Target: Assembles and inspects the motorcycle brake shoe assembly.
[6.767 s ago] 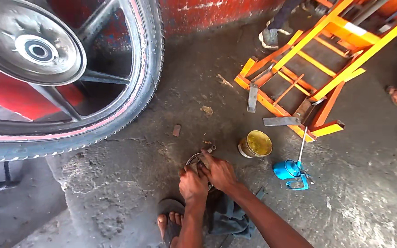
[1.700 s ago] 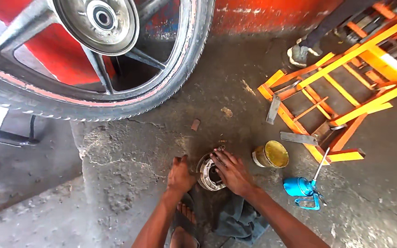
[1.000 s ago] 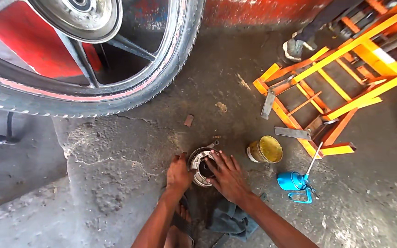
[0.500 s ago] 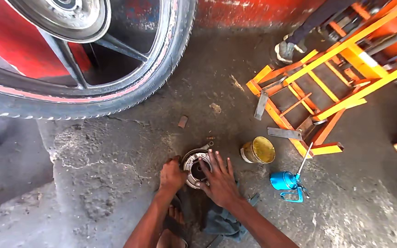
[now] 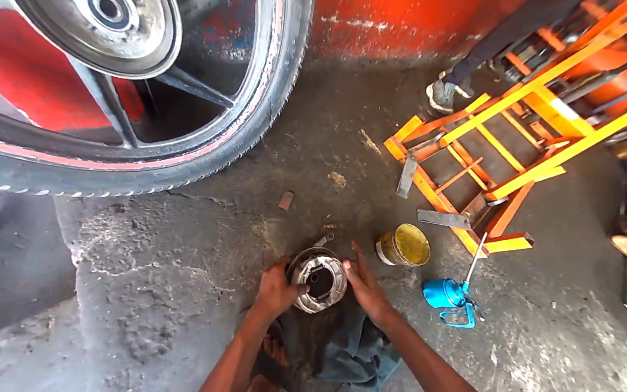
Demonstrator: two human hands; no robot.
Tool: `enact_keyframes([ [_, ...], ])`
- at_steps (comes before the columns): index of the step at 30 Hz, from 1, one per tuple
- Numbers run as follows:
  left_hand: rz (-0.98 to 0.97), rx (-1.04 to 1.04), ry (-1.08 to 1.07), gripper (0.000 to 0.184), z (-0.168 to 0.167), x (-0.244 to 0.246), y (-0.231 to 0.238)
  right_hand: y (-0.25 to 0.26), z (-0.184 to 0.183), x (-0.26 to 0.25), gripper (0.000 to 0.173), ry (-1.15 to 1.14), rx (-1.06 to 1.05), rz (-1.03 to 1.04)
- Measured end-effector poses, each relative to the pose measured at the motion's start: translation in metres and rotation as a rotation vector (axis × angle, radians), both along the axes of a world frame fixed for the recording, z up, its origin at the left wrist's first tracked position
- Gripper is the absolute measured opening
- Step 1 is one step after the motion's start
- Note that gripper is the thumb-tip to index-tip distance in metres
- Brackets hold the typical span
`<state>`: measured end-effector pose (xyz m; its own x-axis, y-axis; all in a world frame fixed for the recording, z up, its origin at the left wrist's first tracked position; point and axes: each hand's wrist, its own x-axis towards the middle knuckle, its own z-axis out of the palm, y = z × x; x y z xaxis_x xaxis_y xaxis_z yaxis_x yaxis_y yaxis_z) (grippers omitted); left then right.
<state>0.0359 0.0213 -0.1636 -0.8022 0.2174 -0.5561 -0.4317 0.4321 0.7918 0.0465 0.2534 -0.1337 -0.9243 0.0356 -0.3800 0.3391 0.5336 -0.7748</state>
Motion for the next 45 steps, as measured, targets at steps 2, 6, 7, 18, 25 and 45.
enact_keyframes([
  [2,0.008,-0.009,0.034,0.07,0.001,0.004,-0.004,0.008,0.002,0.002,0.073,0.075,0.017,0.088],
  [6,0.028,-0.008,0.105,0.067,0.002,0.007,-0.009,0.003,0.007,0.013,0.058,0.471,0.348,0.414],
  [7,0.032,-0.004,0.117,0.066,0.002,0.006,-0.008,-0.003,0.01,0.012,0.054,0.516,0.42,0.463],
  [18,0.011,0.02,0.203,0.062,0.002,0.005,-0.003,-0.029,0.041,-0.011,0.051,0.427,0.476,0.486],
  [25,0.002,0.027,0.206,0.065,0.0,0.009,-0.004,-0.013,0.03,-0.002,0.053,0.445,0.431,0.493],
  [45,-0.166,-0.117,0.436,0.05,0.045,0.011,-0.001,0.056,-0.008,0.124,0.029,0.179,0.608,0.267],
])
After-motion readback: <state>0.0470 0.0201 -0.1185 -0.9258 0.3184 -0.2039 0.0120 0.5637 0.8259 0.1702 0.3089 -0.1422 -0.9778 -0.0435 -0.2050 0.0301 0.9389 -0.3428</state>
